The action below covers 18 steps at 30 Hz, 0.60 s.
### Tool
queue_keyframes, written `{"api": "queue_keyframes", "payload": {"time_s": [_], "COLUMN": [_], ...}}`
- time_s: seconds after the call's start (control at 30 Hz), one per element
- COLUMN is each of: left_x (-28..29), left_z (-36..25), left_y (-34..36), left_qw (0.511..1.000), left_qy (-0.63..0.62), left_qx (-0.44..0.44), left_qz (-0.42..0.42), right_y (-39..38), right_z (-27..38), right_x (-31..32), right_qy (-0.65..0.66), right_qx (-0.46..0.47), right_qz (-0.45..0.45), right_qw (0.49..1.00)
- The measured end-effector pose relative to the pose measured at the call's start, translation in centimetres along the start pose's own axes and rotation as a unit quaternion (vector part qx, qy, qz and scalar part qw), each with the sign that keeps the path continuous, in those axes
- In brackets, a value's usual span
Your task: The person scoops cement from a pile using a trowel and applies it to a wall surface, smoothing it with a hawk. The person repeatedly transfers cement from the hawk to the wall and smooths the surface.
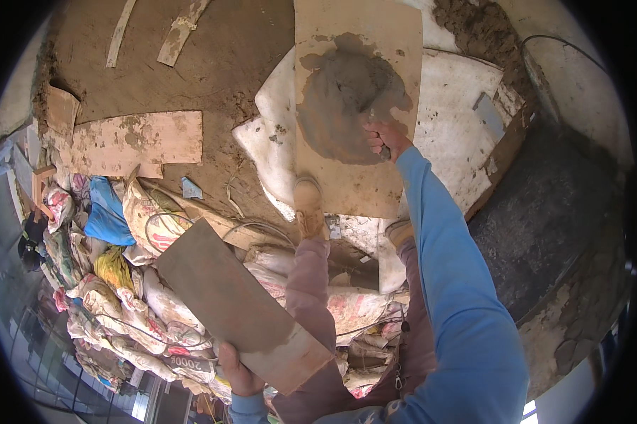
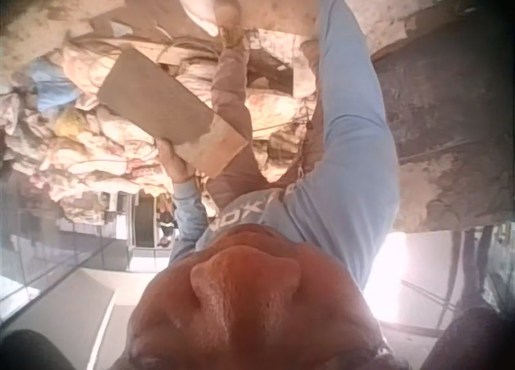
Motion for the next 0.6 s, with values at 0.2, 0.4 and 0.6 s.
{"api": "queue_keyframes", "payload": {"time_s": [0.2, 0.4, 0.6], "left_x": [-4.2, -12.0, -24.0], "left_z": [-3.2, -7.2, -11.5], "left_y": [0.3, 1.4, -3.2], "left_qw": [0.995, 0.95, 0.922], "left_qy": [0.035, 0.153, 0.036], "left_qx": [-0.065, -0.197, -0.224], "left_qz": [0.062, 0.188, 0.315], "right_y": [-9.8, -33.4, -56.2], "right_z": [3.2, 6.9, 5.9], "right_x": [-7.3, -18.1, -32.3], "right_qy": [-0.041, -0.087, -0.268], "right_qx": [0.078, 0.151, 0.304], "right_qz": [0.035, 0.033, -0.122], "right_qw": [0.996, 0.984, 0.906]}}
Point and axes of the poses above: each hand's wrist, its own y-axis towards the middle knuckle, its own x-axis out of the back of the hand, z = x × y, the point moved 4 cm from there along y, towards the middle knuckle, and after that the axes turned 5 degrees about -x, right-handed, at the moved point
